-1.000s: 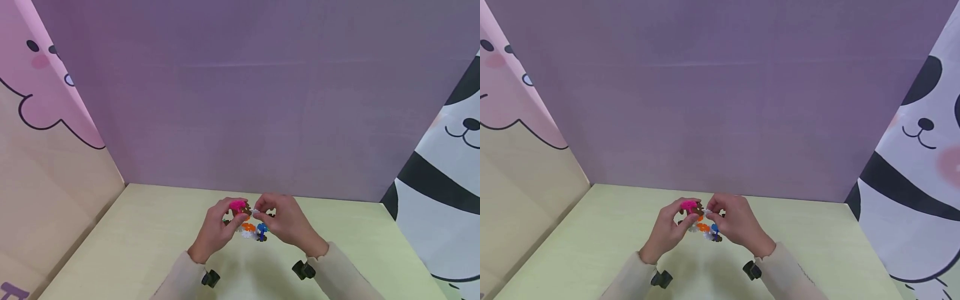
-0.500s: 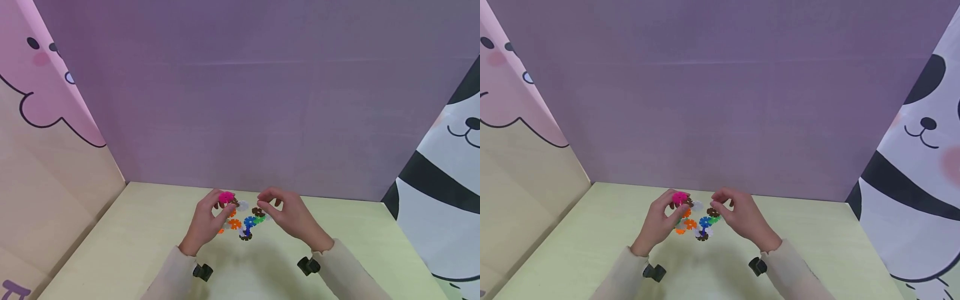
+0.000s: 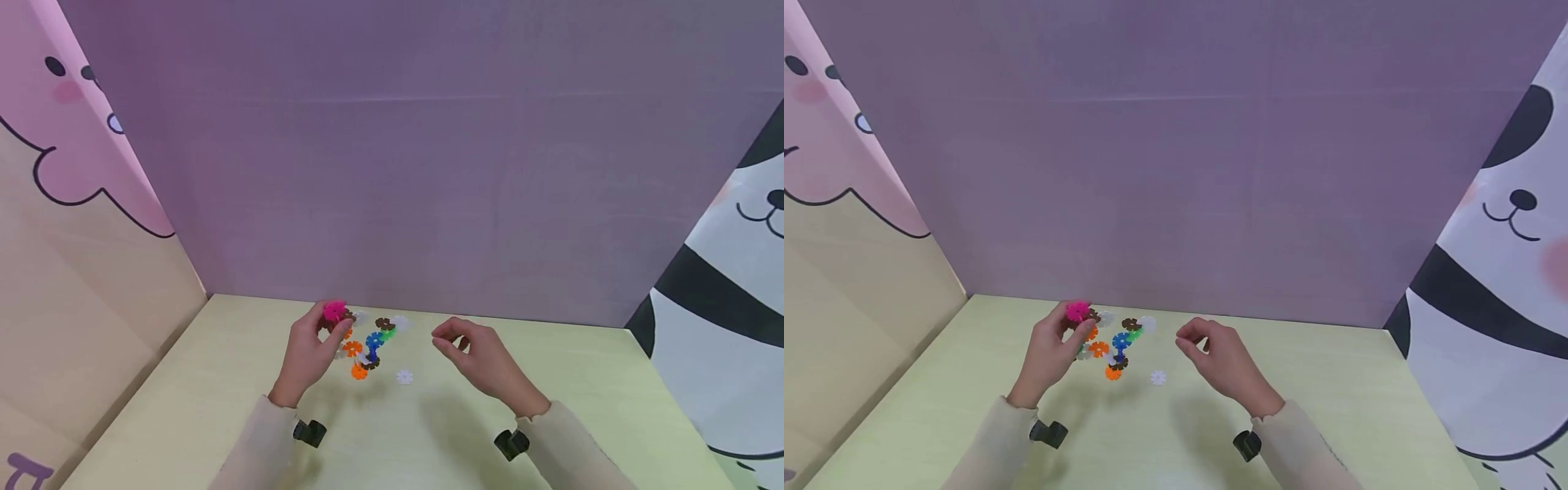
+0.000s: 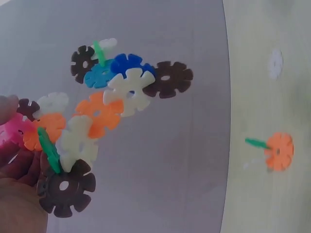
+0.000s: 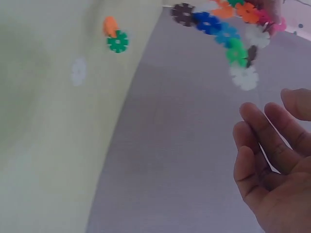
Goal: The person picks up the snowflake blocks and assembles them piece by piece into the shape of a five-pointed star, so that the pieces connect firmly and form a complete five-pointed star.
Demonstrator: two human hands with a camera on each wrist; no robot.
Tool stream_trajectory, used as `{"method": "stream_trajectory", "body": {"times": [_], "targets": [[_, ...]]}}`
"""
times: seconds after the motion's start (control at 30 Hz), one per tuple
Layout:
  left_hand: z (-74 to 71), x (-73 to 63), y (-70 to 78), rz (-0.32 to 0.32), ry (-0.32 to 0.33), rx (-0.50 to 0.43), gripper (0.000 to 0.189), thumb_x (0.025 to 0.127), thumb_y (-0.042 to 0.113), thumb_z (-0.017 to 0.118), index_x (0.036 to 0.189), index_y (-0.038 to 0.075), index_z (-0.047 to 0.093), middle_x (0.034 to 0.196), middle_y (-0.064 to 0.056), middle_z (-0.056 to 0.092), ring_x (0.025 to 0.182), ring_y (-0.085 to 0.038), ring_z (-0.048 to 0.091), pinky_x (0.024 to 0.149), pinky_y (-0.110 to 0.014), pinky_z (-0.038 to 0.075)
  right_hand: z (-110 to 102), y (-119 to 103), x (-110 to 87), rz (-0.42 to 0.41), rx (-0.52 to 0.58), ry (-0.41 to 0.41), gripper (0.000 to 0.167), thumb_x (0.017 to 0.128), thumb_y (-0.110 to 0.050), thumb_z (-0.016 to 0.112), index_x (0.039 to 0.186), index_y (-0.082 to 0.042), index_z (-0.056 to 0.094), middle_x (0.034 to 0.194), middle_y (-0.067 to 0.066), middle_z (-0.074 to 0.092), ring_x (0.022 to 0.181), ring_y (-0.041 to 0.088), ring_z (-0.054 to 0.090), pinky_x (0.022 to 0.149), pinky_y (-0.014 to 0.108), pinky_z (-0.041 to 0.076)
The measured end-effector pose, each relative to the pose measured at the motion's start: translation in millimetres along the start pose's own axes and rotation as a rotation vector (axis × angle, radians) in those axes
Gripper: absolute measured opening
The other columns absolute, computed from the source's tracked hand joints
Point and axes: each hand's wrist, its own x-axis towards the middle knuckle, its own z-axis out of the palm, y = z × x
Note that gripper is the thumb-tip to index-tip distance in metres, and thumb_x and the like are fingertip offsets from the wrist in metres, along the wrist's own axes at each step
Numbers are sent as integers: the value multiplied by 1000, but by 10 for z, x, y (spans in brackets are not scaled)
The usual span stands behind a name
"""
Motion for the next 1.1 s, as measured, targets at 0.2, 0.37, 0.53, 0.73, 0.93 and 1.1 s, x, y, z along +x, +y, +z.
{"method": "stream_trajectory", "body": {"times": [0.2, 0.37, 0.53, 0.73, 0.93, 1.1], "targets": [[-111, 22, -77, -23, 53, 39, 29, 88, 13, 67, 115, 6, 58, 93, 0, 63, 80, -14, 56, 65, -24, 50, 142, 103, -53, 35, 40, -61, 3, 91, -20, 64, 92, -18, 66, 80, -16, 61, 77, 6, 57, 71, 27, 46], [-143, 45, -117, -16, 112, 43, 29, 89, 14, 67, 114, 3, 56, 96, -2, 62, 84, -16, 56, 75, -22, 49, 301, 134, -110, 58, 34, -147, 4, 91, -22, 64, 88, -19, 65, 80, -16, 60, 77, 5, 56, 69, 26, 45], [-150, 75, -180, 20, 176, 37, 34, 86, 9, 69, 115, -2, 55, 97, -6, 63, 84, -18, 57, 80, -23, 49, 539, 192, -155, 54, 43, -230, 3, 89, -18, 66, 87, -20, 66, 82, -13, 61, 74, 10, 55, 61, 26, 44], [-147, 129, -239, 13, 218, 84, 35, 86, 9, 69, 116, -4, 55, 100, -9, 64, 86, -20, 59, 82, -36, 51, 914, 257, -117, -14, 6, -322, 16, 88, -13, 66, 103, -7, 67, 115, 0, 58, 105, 24, 55, 83, 39, 47], [-100, 137, -304, -23, 203, 65, 31, 87, 9, 68, 114, -2, 54, 100, -9, 63, 85, -19, 61, 83, -35, 51, 1212, 240, 37, -63, -61, -393, 27, 90, -11, 63, 114, 1, 65, 139, 5, 45, 126, 26, 44, 97, 43, 40], [-46, 104, -338, -45, 199, 67, 29, 88, 8, 67, 113, 0, 55, 98, -7, 63, 85, -18, 61, 82, -34, 51, 1318, 198, 171, -98, -121, -420, 25, 91, -7, 60, 114, 2, 66, 142, 7, 43, 127, 27, 43, 98, 42, 40]]}}
